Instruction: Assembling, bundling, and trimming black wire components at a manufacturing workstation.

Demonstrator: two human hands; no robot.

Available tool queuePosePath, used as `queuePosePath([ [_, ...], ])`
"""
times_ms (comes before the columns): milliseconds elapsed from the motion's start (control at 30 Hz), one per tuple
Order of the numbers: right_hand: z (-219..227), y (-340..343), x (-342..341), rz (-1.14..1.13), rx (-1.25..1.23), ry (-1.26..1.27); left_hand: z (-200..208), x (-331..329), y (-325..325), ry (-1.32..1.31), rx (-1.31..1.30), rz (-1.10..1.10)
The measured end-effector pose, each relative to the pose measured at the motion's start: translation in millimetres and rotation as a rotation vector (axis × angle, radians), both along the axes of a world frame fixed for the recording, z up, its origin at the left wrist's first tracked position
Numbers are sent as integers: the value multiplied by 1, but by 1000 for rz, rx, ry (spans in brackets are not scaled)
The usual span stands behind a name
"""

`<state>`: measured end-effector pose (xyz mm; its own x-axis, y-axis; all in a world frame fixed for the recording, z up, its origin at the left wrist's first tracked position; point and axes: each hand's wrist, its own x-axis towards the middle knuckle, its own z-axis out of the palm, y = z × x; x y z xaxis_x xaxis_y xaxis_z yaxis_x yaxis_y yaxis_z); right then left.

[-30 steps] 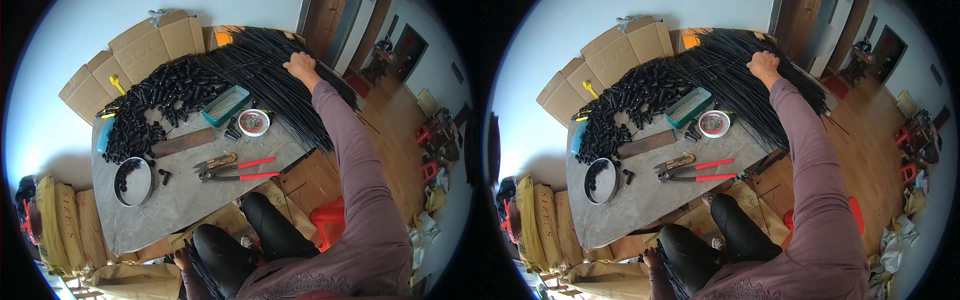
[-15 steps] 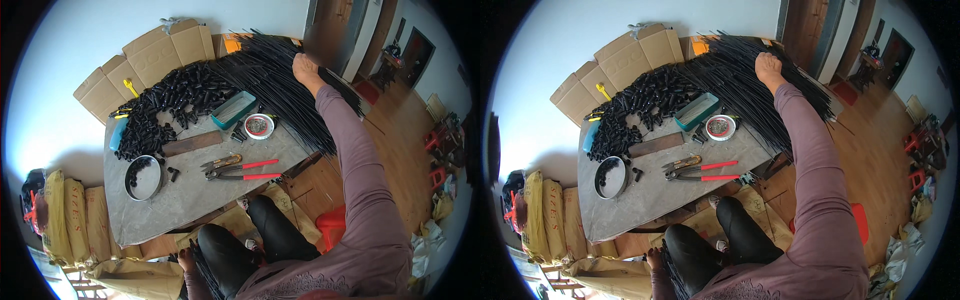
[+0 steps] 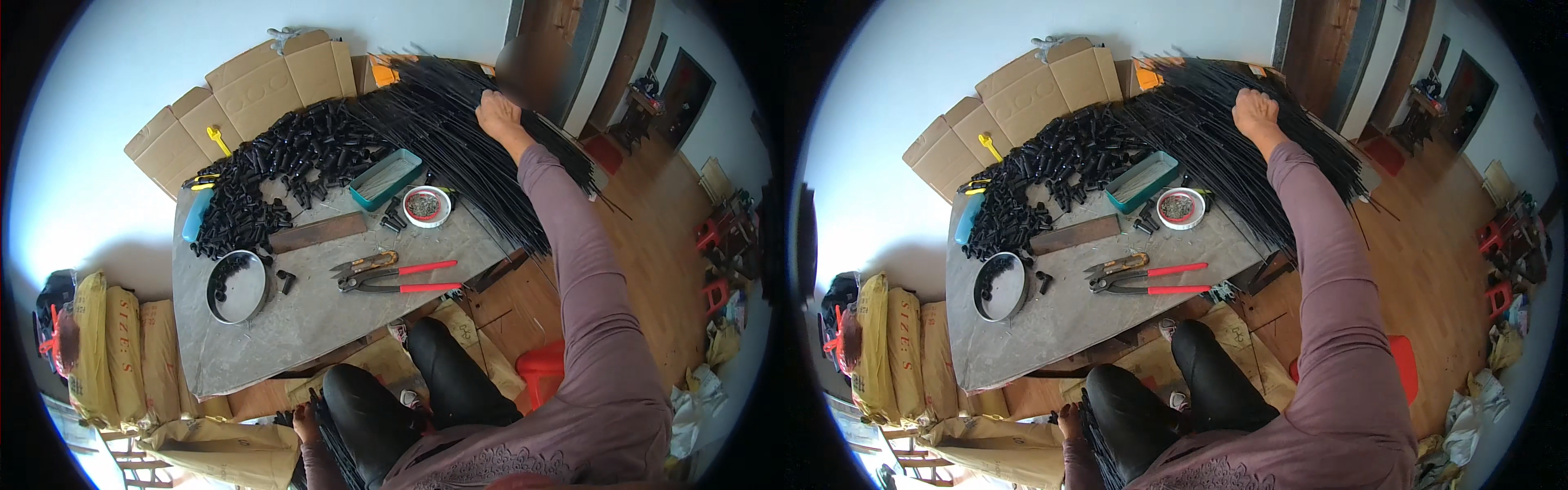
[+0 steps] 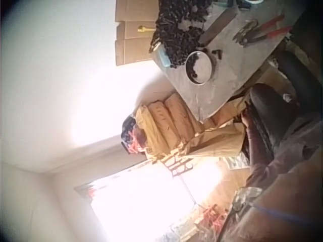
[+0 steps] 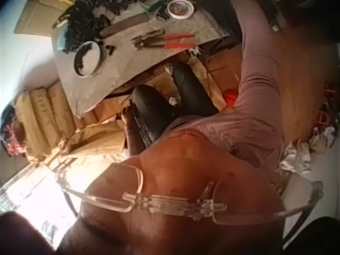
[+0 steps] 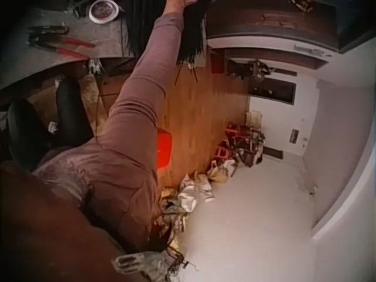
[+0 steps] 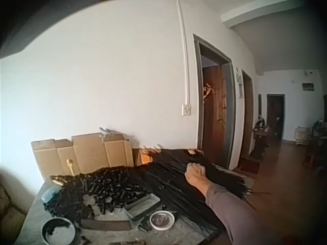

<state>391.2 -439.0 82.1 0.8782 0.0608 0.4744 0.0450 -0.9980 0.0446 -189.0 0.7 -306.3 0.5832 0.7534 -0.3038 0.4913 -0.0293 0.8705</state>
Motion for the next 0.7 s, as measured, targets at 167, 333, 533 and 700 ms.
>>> queuePosePath([
  [167, 22, -4, -8, 14, 191, 35, 6, 5, 0, 52, 25, -48],
  [333, 50, -1, -20, 63, 116, 132, -55, -10, 30, 125, -63, -104],
  [533, 27, 2, -24, -5, 232, 261, -36, -4, 21, 145, -125, -131],
  [700, 0, 0, -24, -53, 228, 206, -27, -11, 15, 76, -260, -192],
])
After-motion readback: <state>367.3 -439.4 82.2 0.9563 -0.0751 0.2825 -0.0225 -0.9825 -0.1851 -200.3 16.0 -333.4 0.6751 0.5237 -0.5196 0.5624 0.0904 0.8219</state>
